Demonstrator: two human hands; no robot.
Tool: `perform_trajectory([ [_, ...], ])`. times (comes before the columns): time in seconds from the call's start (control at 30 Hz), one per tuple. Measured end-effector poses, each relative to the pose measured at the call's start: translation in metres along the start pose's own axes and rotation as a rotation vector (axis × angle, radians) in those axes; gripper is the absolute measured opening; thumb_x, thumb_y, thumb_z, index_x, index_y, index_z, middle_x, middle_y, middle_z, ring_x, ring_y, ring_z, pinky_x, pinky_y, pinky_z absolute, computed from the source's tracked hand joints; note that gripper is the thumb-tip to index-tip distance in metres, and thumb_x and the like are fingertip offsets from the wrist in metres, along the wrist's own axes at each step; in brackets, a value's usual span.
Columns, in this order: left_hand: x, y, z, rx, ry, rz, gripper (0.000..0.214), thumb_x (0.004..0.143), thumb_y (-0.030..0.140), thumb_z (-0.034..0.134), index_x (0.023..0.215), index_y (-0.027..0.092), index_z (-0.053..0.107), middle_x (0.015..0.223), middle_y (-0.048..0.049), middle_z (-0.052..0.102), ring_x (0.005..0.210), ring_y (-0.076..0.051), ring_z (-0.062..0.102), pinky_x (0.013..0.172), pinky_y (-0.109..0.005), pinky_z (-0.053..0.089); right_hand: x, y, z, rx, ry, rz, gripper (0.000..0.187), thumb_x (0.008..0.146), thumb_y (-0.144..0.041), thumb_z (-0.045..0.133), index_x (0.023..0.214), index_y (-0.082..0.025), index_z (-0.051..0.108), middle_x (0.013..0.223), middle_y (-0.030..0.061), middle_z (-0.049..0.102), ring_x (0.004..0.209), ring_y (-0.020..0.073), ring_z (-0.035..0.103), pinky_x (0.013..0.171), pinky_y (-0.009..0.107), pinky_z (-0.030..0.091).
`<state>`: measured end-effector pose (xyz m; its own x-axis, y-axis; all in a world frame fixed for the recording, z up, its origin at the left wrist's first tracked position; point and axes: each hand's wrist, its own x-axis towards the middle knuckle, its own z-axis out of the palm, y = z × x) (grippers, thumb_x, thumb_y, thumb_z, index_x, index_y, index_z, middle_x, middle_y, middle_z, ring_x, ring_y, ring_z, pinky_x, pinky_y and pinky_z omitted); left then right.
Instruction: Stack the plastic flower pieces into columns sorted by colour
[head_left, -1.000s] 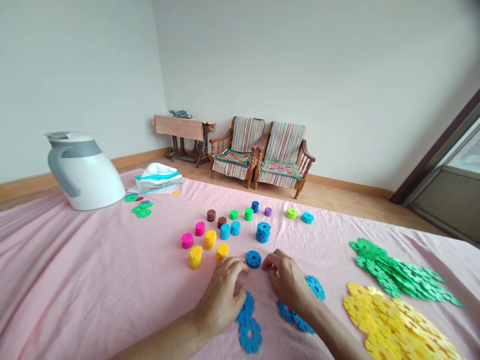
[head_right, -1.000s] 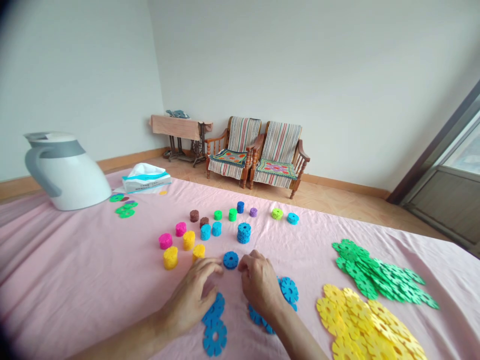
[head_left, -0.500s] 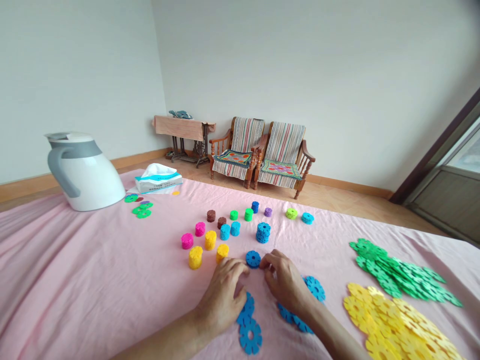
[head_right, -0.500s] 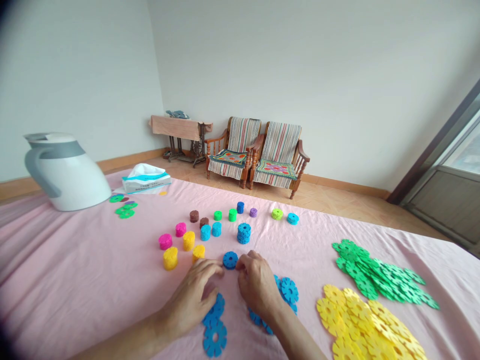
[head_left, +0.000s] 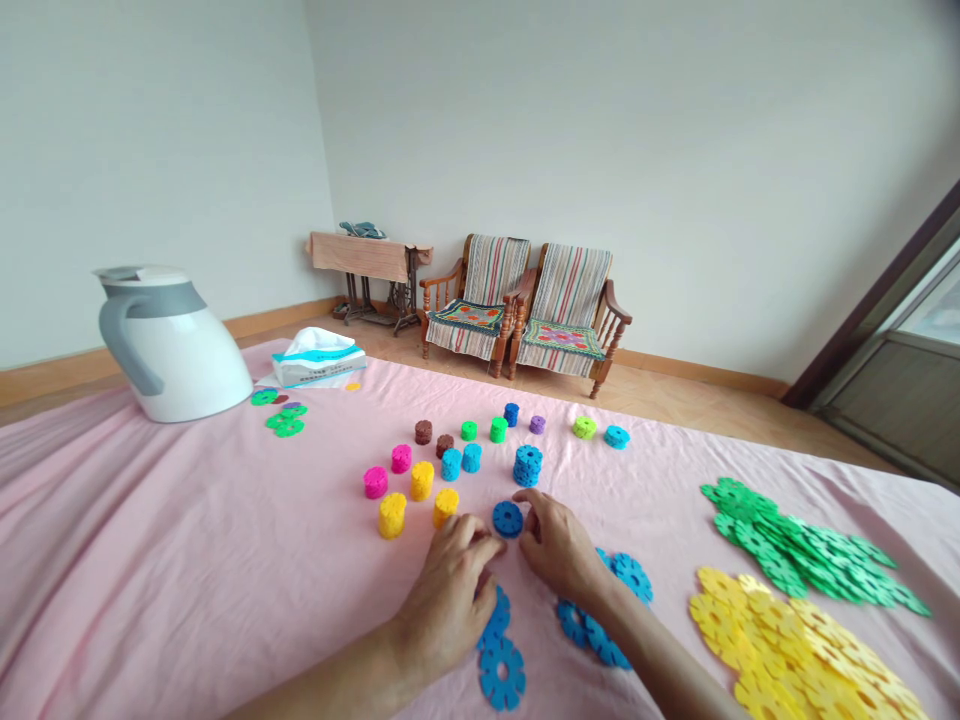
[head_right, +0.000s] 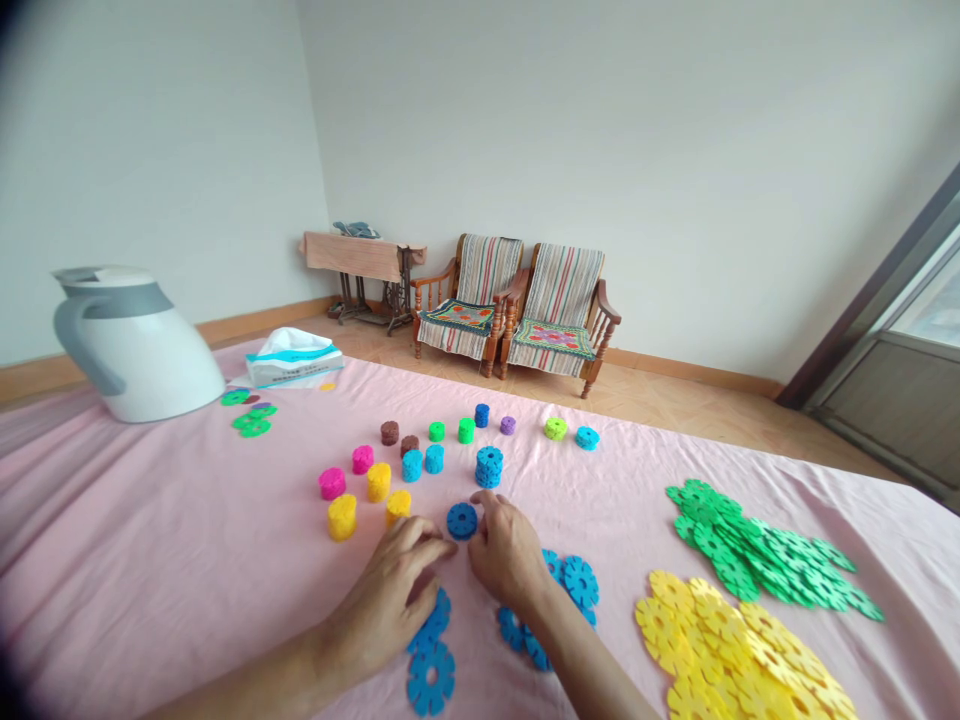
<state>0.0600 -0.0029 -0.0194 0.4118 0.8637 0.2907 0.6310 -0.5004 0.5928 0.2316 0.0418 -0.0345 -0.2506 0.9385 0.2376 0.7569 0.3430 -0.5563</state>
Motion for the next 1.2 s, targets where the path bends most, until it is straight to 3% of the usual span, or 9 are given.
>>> perform_trajectory([
  [0.3, -0.002, 0.000, 0.000, 0.014, -0.010, -0.014, 0.034, 0.071, 0.002, 0.045, 0.096, 0.021, 0.059, 0.100, -0.0041, 0.049, 0.101, -0.019, 0.046, 0.094, -0.033, 0.038, 0.013, -0.005, -0.008, -0.058, -0.145, 0.051, 0.039, 0.060, -0.008, 0.047, 0.097, -0.021, 0.055, 0.060, -0.0027, 0.055, 0.059, 0.0129, 0.053, 0.054, 0.021, 0.029],
  [0.87, -0.002, -0.001, 0.000, -0.017, -0.003, -0.008, 0.038, 0.070, 0.002, 0.046, 0.098, 0.022, 0.060, 0.100, -0.0041, 0.051, 0.100, -0.019, 0.047, 0.093, -0.033, 0.039, 0.008, -0.004, -0.008, 0.035, -0.110, 0.024, 0.039, 0.061, -0.009, 0.046, 0.098, -0.019, 0.055, 0.059, -0.0039, 0.055, 0.056, 0.0115, 0.052, 0.054, 0.020, 0.031],
  [0.97, -0.001, -0.001, -0.002, -0.025, 0.007, 0.005, 0.033, 0.072, 0.003, 0.047, 0.096, 0.022, 0.060, 0.098, -0.0039, 0.054, 0.098, -0.019, 0.049, 0.091, -0.032, 0.039, 0.000, 0.002, -0.014, 0.107, -0.049, 0.029, 0.038, 0.065, -0.011, 0.043, 0.101, -0.017, 0.054, 0.058, -0.0047, 0.053, 0.054, 0.0109, 0.050, 0.053, 0.020, 0.033],
  [1.07, 0.000, 0.001, -0.009, -0.029, -0.010, 0.001, 0.019, 0.076, 0.011, 0.051, 0.090, 0.021, 0.060, 0.092, -0.0035, 0.055, 0.095, -0.019, 0.050, 0.087, -0.031, 0.040, -0.010, 0.016, -0.024, 0.118, 0.091, 0.102, 0.034, 0.069, -0.015, 0.042, 0.101, -0.016, 0.054, 0.056, -0.0050, 0.051, 0.052, 0.0113, 0.050, 0.052, 0.021, 0.035],
  [1.13, 0.001, 0.003, -0.018, -0.033, -0.075, -0.020, 0.016, 0.073, 0.017, 0.060, 0.088, 0.021, 0.059, 0.092, -0.0025, 0.056, 0.093, -0.019, 0.051, 0.084, -0.031, 0.041, -0.016, 0.030, -0.033, 0.107, 0.178, 0.169, 0.032, 0.071, -0.019, 0.042, 0.101, -0.016, 0.054, 0.056, -0.0049, 0.051, 0.052, 0.0119, 0.051, 0.052, 0.022, 0.036],
  [1.2, 0.002, 0.003, -0.029, -0.039, -0.211, -0.022, 0.029, 0.064, 0.022, 0.071, 0.090, 0.022, 0.058, 0.094, -0.0010, 0.056, 0.091, -0.020, 0.052, 0.081, -0.030, 0.042, -0.021, 0.045, -0.042, 0.091, 0.248, 0.229, 0.032, 0.072, -0.023, 0.042, 0.101, -0.016, 0.054, 0.057, -0.0044, 0.053, 0.051, 0.0126, 0.052, 0.051, 0.023, 0.037],
])
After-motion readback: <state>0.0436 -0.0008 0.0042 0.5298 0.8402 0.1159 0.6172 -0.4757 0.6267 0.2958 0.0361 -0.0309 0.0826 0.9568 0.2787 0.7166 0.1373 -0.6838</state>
